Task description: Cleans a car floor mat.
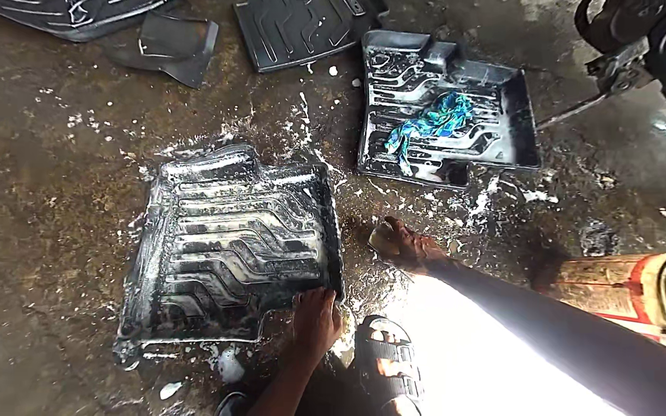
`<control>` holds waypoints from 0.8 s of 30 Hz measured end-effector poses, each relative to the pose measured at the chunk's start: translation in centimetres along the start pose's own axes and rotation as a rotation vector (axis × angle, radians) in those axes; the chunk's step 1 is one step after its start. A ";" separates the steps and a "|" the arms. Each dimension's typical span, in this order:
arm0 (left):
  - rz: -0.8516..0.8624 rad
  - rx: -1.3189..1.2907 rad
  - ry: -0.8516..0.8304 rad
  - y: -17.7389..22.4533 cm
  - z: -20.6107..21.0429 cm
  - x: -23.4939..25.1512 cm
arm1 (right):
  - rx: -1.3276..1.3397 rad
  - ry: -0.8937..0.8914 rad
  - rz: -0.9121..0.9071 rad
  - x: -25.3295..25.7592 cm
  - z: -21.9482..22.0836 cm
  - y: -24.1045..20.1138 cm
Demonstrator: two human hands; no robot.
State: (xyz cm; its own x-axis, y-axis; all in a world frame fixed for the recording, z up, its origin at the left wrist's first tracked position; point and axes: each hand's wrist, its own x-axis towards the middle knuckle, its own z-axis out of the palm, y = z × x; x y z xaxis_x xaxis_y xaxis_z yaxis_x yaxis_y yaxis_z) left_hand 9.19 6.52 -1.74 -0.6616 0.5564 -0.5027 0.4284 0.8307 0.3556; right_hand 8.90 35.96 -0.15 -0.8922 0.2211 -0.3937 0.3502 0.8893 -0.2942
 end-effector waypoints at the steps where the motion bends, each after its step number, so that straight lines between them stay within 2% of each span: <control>1: -0.006 -0.018 -0.086 0.2 -0.4 -0.7 | 0.038 0.038 -0.007 0.0 -0.2 -0.7; 3: -0.030 -0.142 -0.170 -0.1 -1.0 -0.9 | 0.173 0.149 -0.041 0.5 -0.6 -2.5; 4: -0.042 -0.222 -0.146 -0.4 -1.2 -0.5 | 0.248 0.204 -0.043 0.8 -0.9 -3.9; 7: -0.079 -0.296 0.060 -1.7 -1.7 1.9 | 0.386 0.302 0.019 1.9 -1.6 -9.7; 10: -0.153 -0.261 0.234 -3.8 -3.9 4.9 | 0.371 0.178 0.113 2.8 0.0 -14.5; 12: -0.195 -0.215 0.317 -6.2 -6.5 7.6 | 0.270 0.112 0.119 3.0 1.6 -16.3; 14: -0.213 -0.163 0.392 -9.1 -8.7 10.7 | 0.117 0.175 0.074 2.9 3.6 -17.3; 17: -0.193 -0.079 0.493 -12.4 -10.4 15.6 | -0.050 0.359 0.017 2.4 6.5 -17.2; 21: -0.237 0.015 0.652 -13.2 -8.2 19.6 | -0.119 0.448 0.111 1.7 8.5 -17.4; 24: -0.272 0.075 0.631 -12.9 -7.8 19.2 | -0.104 0.413 0.186 0.0 9.8 -18.1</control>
State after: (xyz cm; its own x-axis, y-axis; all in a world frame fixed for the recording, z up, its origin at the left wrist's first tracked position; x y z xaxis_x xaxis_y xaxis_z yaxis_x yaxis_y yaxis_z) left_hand -13.81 6.31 -9.84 -0.9734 0.2292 -0.0037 0.2231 0.9509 0.2145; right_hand 5.31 15.92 -3.35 -0.8630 0.5032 -0.0455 0.5038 0.8500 -0.1540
